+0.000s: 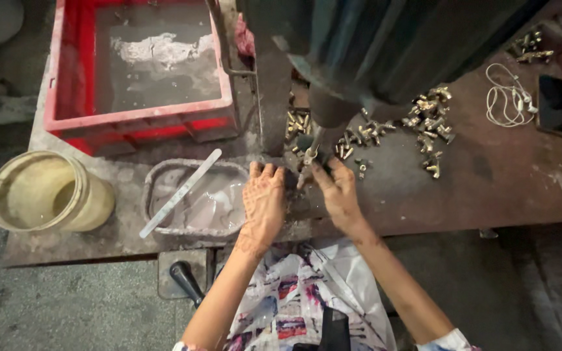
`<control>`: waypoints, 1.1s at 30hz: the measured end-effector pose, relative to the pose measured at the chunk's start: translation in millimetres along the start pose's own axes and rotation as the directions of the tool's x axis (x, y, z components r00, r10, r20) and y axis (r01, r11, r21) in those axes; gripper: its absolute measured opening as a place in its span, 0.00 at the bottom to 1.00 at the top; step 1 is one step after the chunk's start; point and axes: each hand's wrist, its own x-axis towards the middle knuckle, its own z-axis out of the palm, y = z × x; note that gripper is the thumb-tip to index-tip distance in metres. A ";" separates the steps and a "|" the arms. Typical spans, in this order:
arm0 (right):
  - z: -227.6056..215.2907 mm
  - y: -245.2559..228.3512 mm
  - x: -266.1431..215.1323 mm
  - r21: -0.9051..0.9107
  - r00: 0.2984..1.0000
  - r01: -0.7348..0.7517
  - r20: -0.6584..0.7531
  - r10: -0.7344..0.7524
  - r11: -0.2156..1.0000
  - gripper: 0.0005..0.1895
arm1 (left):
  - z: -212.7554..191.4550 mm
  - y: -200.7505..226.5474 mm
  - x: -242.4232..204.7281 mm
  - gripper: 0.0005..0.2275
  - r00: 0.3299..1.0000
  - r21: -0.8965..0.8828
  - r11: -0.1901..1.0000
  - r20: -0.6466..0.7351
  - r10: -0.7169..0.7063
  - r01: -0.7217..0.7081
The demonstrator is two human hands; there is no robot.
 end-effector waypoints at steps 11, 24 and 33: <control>5.9 -2.9 -7.3 -0.067 0.998 -0.029 -0.064 0.024 0.997 0.11 | -36.9 1.7 -45.4 0.17 0.812 -0.905 -0.015 0.389 -0.436 0.426; -36.4 33.0 1.7 -0.300 0.992 -0.008 0.119 0.045 0.954 0.14 | -92.5 36.7 11.8 0.16 0.897 -0.396 0.839 -0.385 0.218 -0.374; -47.0 29.6 -46.4 -0.686 0.969 0.017 0.192 0.158 0.728 0.14 | -28.6 -5.1 -23.9 0.13 0.960 -0.652 0.713 0.253 -0.116 0.258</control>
